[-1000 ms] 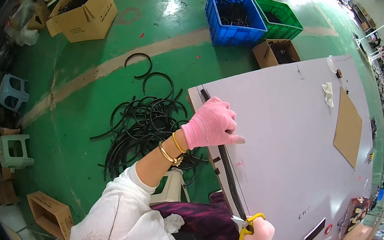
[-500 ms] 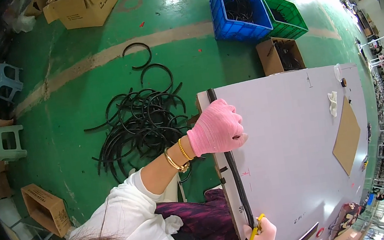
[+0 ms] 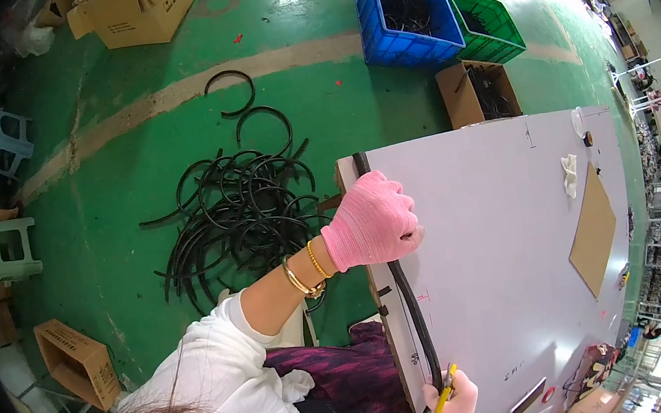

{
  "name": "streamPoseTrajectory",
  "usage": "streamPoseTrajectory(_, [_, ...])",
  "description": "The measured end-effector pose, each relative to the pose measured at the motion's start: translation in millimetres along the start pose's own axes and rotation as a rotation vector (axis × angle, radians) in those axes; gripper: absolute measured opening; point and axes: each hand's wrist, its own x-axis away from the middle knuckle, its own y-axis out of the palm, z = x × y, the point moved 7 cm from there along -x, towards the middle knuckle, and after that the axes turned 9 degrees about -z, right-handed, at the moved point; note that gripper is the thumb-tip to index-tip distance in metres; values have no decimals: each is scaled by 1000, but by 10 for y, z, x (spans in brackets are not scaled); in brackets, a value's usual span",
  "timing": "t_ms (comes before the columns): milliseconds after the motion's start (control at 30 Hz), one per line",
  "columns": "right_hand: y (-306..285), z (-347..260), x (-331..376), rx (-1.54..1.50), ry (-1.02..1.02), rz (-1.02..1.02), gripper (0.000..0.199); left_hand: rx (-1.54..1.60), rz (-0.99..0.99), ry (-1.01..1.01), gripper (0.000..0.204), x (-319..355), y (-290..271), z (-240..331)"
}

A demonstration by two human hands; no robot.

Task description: Cutting black rubber cables to a specific length using a pair of scissors on a workbench.

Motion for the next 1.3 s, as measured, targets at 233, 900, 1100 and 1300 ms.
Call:
streamPoseTrajectory(233, [-5,82,-2,50,-92,23,14,3,63,-3,32,8,-19,5])
streamPoseTrajectory(900, [225,636,835,-733,79,-297,25,-343,-160,87,69,-152,73,-170])
streamPoseTrajectory(1100, [-150,1397,1518,-746,186,-132,30,-299,-245,113,56,-181,161,-155])
streamPoseTrajectory(1300, [-464,1881,1595,-673,232,29,23,-353,-277,86,53,-179,191,-180])
